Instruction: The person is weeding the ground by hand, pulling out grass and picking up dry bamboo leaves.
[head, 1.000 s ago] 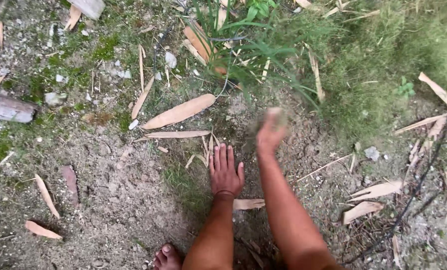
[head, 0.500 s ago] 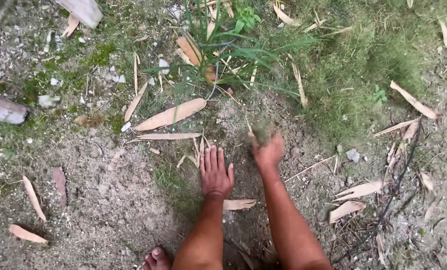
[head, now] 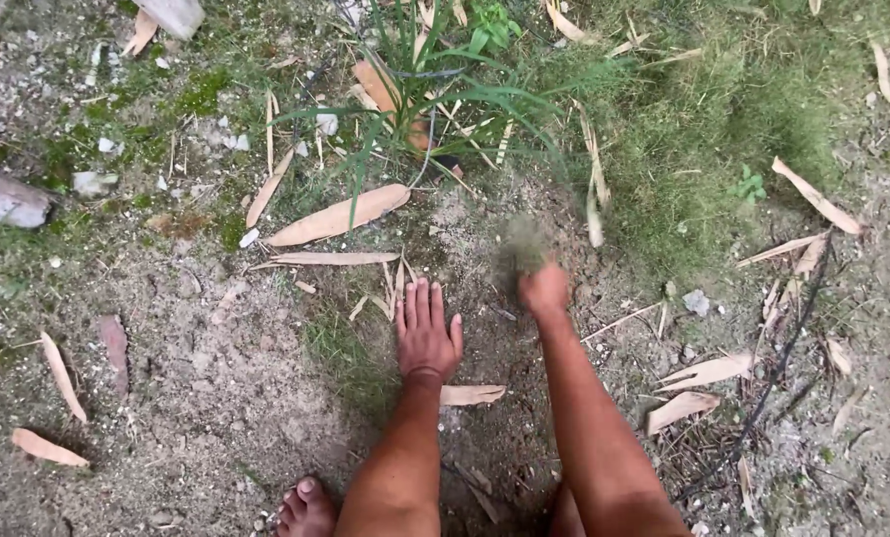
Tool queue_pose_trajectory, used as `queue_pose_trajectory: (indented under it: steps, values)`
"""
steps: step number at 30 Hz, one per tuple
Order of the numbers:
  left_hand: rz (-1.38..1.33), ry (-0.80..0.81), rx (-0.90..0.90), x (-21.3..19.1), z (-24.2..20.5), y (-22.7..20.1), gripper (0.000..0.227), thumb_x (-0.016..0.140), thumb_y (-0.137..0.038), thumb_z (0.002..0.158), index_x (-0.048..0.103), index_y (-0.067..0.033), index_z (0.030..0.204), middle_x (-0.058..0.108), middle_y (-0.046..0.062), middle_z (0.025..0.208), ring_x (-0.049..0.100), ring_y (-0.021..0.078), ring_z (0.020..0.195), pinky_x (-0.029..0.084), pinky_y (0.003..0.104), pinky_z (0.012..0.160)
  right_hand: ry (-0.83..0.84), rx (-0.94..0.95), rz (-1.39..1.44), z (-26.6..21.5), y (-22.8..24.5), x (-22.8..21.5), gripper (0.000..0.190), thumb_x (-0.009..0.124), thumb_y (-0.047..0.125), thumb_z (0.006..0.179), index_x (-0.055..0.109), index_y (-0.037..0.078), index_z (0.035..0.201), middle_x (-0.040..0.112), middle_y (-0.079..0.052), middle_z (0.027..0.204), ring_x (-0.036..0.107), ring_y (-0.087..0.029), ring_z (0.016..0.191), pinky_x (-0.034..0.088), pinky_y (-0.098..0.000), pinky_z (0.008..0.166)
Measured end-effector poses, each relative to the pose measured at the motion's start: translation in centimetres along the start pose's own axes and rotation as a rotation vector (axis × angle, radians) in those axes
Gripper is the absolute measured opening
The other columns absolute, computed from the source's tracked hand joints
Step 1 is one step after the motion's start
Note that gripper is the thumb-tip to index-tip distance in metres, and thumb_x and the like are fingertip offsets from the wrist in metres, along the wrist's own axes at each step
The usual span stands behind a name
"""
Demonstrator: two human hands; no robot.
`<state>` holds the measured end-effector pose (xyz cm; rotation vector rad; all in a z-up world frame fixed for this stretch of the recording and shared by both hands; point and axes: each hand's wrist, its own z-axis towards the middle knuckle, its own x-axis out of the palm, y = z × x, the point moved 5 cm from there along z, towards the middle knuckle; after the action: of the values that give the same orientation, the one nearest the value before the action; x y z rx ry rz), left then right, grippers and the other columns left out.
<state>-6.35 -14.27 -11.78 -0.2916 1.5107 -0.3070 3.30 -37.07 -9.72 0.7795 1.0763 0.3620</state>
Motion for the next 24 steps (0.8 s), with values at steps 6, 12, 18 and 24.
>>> queue_pose_trajectory:
  steps: [6, 12, 18, 24]
  values:
    - [-0.028, -0.004, -0.011, -0.3, 0.0, 0.0, 0.068, 0.047, -0.042, 0.099, 0.037, -0.0055, 0.156, 0.028, 0.016, 0.166, 0.02, 0.0341, 0.156, 0.013, 0.051, 0.126, -0.029, 0.462, 0.438, -0.7, -3.0, 1.7, 0.022, 0.052, 0.018, 0.103, 0.07, 0.009, 0.113, 0.073, -0.013, 0.108, 0.072, -0.027, 0.093, 0.06, -0.0412, 0.083]
    - [-0.025, -0.032, -0.007, -0.1, 0.4, 0.1, 0.069, 0.048, -0.043, 0.1, 0.036, -0.0044, 0.156, 0.028, 0.017, 0.166, 0.02, 0.0346, 0.155, 0.013, 0.052, 0.125, 0.26, 0.121, -0.036, -1.2, 4.0, 1.9, 0.028, 0.068, 0.013, 0.091, 0.066, 0.009, 0.119, 0.074, -0.015, 0.106, 0.072, -0.031, 0.094, 0.058, -0.0425, 0.085]
    - [0.333, 0.382, -0.107, 4.3, 0.4, 0.8, 0.071, 0.047, -0.042, 0.101, 0.029, -0.0067, 0.161, 0.028, 0.018, 0.167, 0.024, 0.0346, 0.154, 0.019, 0.055, 0.122, 0.883, -0.296, 0.113, -9.3, 16.1, 5.9, 0.057, 0.08, 0.02, 0.083, 0.06, 0.014, 0.135, 0.064, -0.015, 0.137, 0.065, -0.034, 0.123, 0.048, -0.0472, 0.105]
    - [0.31, 0.438, -0.012, 2.0, 0.8, 0.0, 0.064, 0.045, -0.042, 0.1, 0.032, -0.0152, 0.157, 0.033, 0.009, 0.164, 0.028, 0.031, 0.155, 0.02, 0.057, 0.128, 1.31, -0.146, 0.619, -8.6, 16.5, 5.0, 0.1, 0.084, 0.02, 0.081, 0.024, 0.018, 0.161, 0.039, -0.016, 0.15, 0.057, -0.024, 0.119, 0.057, -0.0393, 0.097]
